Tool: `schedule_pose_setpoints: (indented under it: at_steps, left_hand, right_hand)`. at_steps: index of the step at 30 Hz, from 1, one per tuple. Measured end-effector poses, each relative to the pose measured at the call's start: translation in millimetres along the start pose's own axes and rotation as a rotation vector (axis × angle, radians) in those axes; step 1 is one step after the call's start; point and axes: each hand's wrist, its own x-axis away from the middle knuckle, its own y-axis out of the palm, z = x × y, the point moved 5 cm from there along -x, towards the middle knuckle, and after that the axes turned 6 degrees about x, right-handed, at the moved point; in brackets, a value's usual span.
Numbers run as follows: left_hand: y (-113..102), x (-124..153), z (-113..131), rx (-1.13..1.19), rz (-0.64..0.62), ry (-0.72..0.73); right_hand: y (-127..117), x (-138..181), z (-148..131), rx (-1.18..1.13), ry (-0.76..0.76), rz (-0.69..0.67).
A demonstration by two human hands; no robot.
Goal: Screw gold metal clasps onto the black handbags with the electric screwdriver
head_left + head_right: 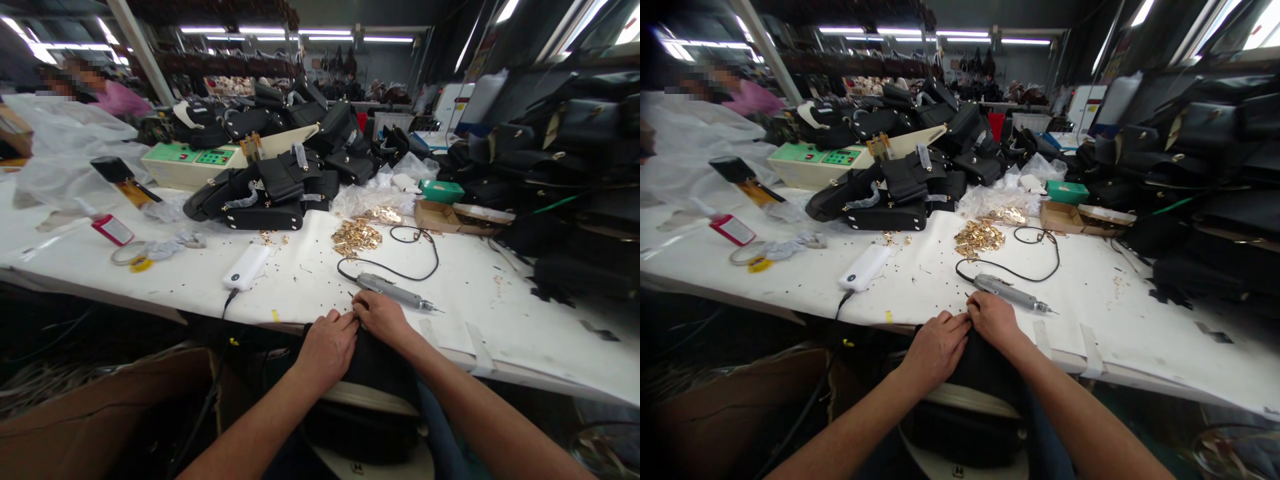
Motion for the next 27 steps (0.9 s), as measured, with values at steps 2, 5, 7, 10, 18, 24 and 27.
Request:
schedule_pose_setpoints:
  at_steps: [2, 5, 7, 10, 18, 24, 27]
  left_hand:
    - [-1.5, -0.9, 0.7, -0.003, -0.003, 0.001]
    - [-3.2, -1.9, 2.0, -0.016, -0.003, 0.004]
    - [-3.3, -2.4, 2.5, -0.023, -0.008, 0.005]
    - [-2.6, -3.1, 2.2, -0.016, -0.008, -0.005]
    - [-2.0, -3.3, 0.1, 0.012, 0.011, -0.003]
    - [-4.4, -4.5, -0.5, 0.048, 0.01, 0.016]
    - [-3.6, -5.0, -4.6, 0.092, 0.027, 0.014]
  right_hand:
    - [-3.1, -0.1, 2.0, 0.045, -0.027, 0.045]
    - [-7.0, -2.4, 10.6, 0.063, -0.071, 0.108]
    - [-7.5, -3.5, 16.8, 0.014, -0.097, 0.126]
    - [-5.2, -3.2, 21.0, -0.063, -0.105, 0.122]
    - [-1.4, 0.0, 19.8, -0.137, -0.081, 0.083]
    - [1.0, 11.1, 20.0, -0.225, -0.087, 0.026]
    - [1.4, 11.7, 18.7, -0.22, -0.049, 0.024]
